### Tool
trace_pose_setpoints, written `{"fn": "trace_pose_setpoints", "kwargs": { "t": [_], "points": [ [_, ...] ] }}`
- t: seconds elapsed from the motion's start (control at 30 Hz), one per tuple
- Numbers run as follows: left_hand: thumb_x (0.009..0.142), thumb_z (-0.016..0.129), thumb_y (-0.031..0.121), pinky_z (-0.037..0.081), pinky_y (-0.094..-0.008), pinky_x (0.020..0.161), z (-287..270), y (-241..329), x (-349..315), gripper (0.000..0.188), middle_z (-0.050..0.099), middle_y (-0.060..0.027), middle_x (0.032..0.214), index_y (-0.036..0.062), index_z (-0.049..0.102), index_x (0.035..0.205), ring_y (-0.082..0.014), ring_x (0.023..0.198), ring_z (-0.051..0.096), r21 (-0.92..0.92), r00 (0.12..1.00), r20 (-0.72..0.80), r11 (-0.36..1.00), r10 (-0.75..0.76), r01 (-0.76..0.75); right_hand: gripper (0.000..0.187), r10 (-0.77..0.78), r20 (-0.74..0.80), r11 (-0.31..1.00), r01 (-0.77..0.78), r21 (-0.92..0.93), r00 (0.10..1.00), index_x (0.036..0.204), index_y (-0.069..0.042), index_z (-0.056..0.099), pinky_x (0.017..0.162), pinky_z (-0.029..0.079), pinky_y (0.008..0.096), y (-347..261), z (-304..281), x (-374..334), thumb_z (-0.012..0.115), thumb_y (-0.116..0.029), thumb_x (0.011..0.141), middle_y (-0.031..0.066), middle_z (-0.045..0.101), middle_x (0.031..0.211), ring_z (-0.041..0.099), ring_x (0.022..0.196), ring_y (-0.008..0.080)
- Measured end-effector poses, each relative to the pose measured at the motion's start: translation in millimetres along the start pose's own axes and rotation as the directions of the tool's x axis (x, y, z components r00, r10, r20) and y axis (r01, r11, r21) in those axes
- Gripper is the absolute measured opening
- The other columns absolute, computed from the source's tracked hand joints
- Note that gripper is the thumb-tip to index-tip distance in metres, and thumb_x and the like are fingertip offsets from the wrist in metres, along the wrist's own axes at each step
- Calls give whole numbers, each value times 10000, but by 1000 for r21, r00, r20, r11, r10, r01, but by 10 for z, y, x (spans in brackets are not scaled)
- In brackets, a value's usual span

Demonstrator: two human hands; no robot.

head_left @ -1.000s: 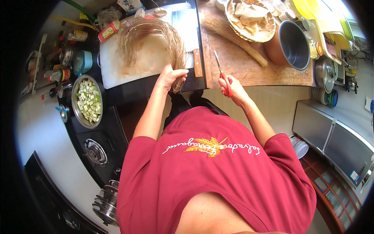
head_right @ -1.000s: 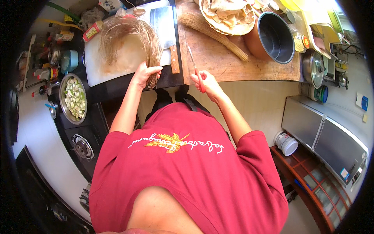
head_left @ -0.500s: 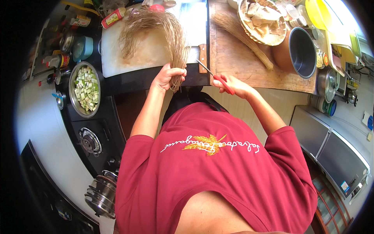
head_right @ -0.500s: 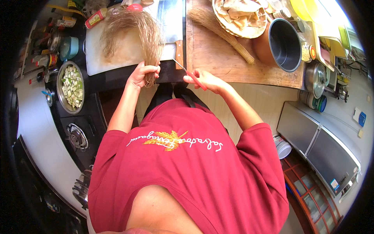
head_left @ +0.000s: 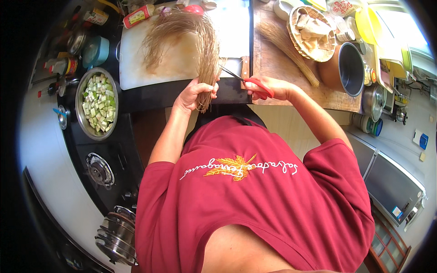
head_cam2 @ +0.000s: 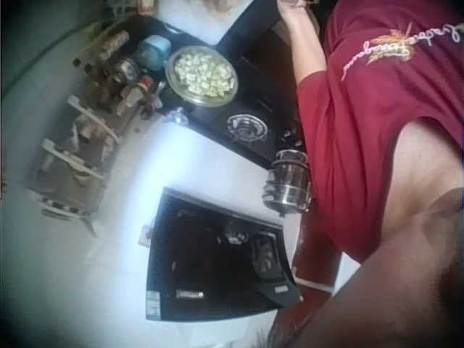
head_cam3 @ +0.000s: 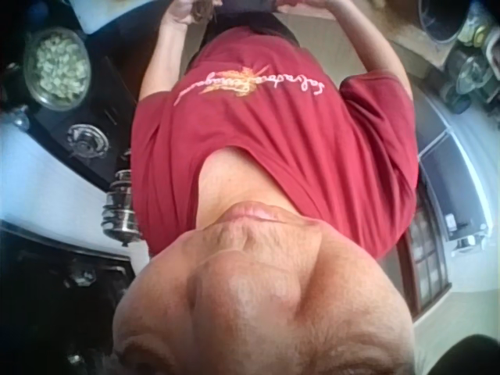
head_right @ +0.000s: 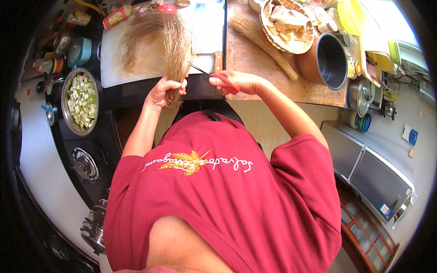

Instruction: The person reaches for scissors on a shelf, holds a bundle of long fibers, cuts them into shorter segments, and places the pieces into a metal pot.

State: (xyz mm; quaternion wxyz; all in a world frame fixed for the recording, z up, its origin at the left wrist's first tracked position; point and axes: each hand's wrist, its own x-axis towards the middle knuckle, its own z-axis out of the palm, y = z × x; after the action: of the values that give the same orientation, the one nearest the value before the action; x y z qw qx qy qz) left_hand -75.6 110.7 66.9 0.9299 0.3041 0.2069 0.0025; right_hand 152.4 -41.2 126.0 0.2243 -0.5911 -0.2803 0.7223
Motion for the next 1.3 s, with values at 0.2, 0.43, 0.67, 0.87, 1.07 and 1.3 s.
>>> {"fn": "trace_pose_setpoints", "kwargs": {
  "t": [0.2,0.43,0.67,0.87,1.07,1.3],
  "points": [
    [730,535,65,499,-246,623,-10,-9,-76,368,561,-83,772,-60,512,1075,-138,628,564,-3,997,-75,1000,-4,4,558,134,139,991,-134,-10,981,990,-54,536,629,499,229,-176,-160,164,577,-573,788,3,518,810,528,688,76],
    [739,552,71,490,-235,565,89,-17,-88,325,594,-97,790,-40,528,1044,-124,596,564,60,983,-167,996,82,-73,482,271,230,960,-247,-130,935,806,-69,535,436,444,218,-529,-316,219,582,-549,795,11,492,664,493,531,87],
    [727,575,50,489,-236,529,191,-27,20,269,622,-93,803,-8,548,988,-117,562,569,199,926,-333,973,178,-115,407,288,248,956,-262,-134,925,840,-47,544,412,443,219,-558,-505,266,538,-454,833,28,519,657,514,493,107],
    [743,590,86,475,-229,528,159,9,50,225,624,-76,772,-10,566,945,-116,559,569,254,920,-367,966,139,-45,598,324,218,927,-263,-266,921,879,-31,554,460,495,227,-680,-522,173,585,-613,747,40,533,713,557,564,122],
    [738,605,73,479,-232,523,190,2,123,243,634,-86,751,-17,565,960,-121,549,574,252,911,-398,968,108,-5,678,349,199,911,-281,-302,916,858,-22,568,507,519,245,-643,-505,208,600,-678,688,55,523,742,559,613,136],
    [739,612,61,478,-234,515,242,-45,160,232,634,-88,727,-16,564,953,-115,539,569,271,884,-456,962,100,31,665,380,228,897,-297,-326,896,806,-25,555,504,513,267,-630,-500,372,593,-680,693,62,514,717,546,609,150]
  ]
}}
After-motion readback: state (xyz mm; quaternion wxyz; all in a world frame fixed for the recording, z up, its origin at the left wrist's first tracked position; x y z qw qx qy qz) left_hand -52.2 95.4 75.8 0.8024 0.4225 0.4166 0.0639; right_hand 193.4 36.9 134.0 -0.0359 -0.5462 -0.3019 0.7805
